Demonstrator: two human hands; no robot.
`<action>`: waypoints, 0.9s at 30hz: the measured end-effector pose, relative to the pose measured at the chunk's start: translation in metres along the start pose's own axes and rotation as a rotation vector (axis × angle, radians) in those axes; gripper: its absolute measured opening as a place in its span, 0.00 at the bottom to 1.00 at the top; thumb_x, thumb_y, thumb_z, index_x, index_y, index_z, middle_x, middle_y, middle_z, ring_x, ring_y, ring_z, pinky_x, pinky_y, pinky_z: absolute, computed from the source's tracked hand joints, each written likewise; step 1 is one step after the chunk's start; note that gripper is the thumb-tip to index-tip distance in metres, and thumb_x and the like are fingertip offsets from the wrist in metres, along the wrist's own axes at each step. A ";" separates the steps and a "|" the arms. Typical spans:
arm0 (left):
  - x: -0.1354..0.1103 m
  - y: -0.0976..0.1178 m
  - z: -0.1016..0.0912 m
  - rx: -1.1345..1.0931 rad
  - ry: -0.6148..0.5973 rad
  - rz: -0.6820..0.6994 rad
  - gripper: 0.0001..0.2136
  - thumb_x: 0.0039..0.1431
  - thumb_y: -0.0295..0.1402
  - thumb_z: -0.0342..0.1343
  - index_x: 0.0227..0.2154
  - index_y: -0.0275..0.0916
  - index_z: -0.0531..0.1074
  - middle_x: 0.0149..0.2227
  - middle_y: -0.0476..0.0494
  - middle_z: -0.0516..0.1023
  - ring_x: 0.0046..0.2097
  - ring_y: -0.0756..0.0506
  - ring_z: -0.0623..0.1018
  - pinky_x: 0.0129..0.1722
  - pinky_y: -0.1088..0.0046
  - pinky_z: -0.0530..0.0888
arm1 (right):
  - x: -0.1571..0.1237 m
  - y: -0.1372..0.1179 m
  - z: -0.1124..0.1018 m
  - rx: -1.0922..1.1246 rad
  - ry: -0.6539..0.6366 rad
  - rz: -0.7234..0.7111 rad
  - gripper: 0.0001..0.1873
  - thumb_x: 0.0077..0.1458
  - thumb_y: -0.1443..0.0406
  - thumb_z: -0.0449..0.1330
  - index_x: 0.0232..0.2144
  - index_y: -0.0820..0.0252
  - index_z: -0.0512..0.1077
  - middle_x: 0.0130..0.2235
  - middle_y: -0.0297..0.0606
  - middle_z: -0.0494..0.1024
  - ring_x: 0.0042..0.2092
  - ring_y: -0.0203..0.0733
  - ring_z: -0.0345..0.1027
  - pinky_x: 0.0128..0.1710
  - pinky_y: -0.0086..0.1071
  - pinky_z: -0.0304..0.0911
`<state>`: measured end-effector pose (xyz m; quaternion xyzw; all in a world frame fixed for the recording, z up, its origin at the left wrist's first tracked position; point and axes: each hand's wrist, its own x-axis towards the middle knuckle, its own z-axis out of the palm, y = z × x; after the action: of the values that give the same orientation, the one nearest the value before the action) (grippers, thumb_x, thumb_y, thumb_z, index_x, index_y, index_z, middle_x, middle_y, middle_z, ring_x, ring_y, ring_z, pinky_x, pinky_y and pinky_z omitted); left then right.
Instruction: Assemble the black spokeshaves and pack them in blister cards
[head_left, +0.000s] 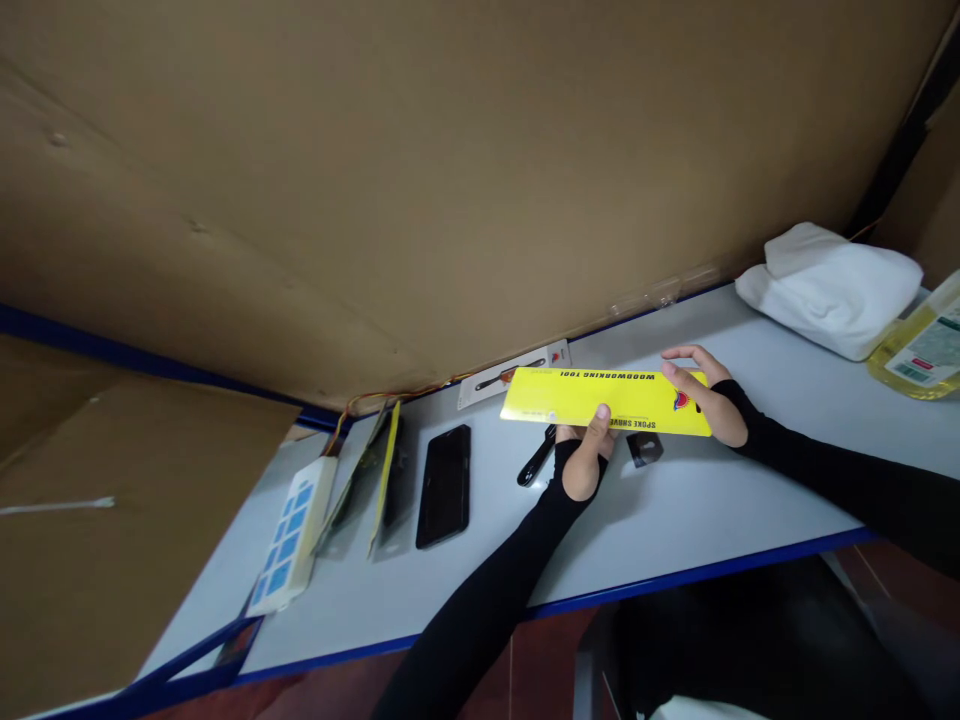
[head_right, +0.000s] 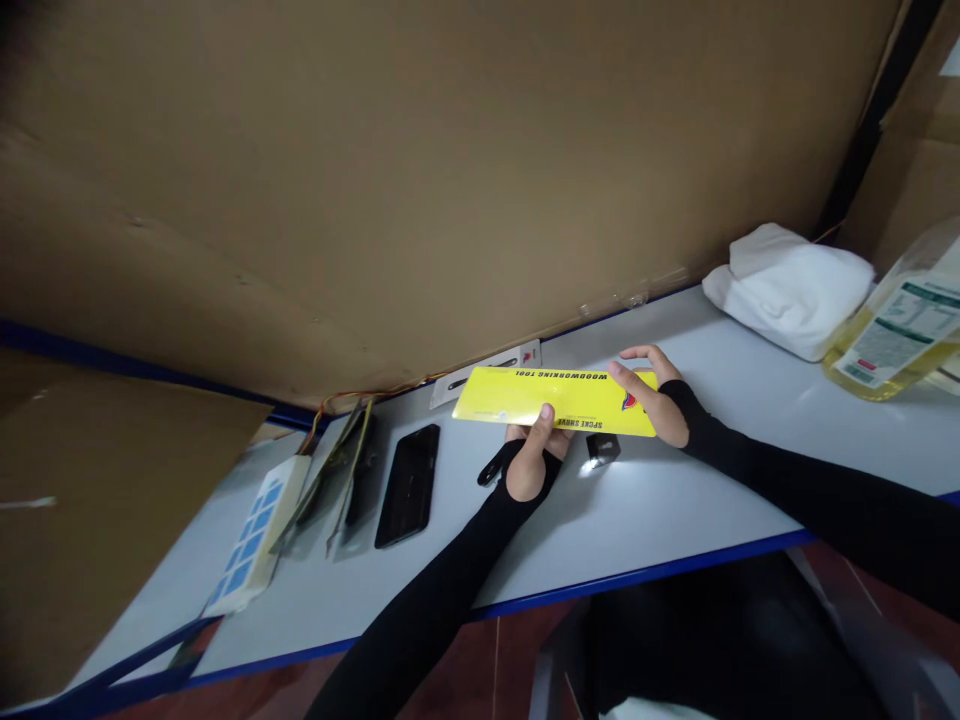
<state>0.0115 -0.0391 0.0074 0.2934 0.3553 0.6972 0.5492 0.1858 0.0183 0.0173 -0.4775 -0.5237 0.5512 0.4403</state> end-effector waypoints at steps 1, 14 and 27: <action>0.002 0.001 -0.001 0.001 0.011 -0.012 0.30 0.51 0.40 0.76 0.57 0.47 0.75 0.55 0.37 0.82 0.61 0.32 0.80 0.56 0.55 0.79 | -0.002 -0.001 0.001 0.010 -0.007 -0.009 0.36 0.50 0.36 0.66 0.47 0.54 0.70 0.36 0.40 0.82 0.33 0.44 0.76 0.30 0.36 0.71; 0.031 0.014 -0.021 0.066 0.079 -0.192 0.26 0.45 0.31 0.75 0.49 0.40 0.75 0.44 0.35 0.85 0.52 0.29 0.84 0.45 0.56 0.83 | -0.009 -0.005 0.001 -0.026 -0.329 0.107 0.29 0.50 0.42 0.70 0.40 0.56 0.70 0.27 0.32 0.77 0.19 0.31 0.61 0.15 0.27 0.55; 0.065 0.181 -0.103 0.529 0.576 -0.128 0.17 0.45 0.20 0.67 0.40 0.35 0.81 0.31 0.38 0.85 0.30 0.37 0.85 0.23 0.70 0.77 | 0.006 -0.008 -0.014 -0.167 -0.331 0.015 0.30 0.46 0.38 0.69 0.31 0.57 0.73 0.21 0.28 0.67 0.20 0.32 0.57 0.20 0.29 0.53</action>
<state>-0.1861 -0.0197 0.0970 0.1946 0.6797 0.5996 0.3749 0.1983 0.0267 0.0249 -0.4190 -0.6295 0.5801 0.3029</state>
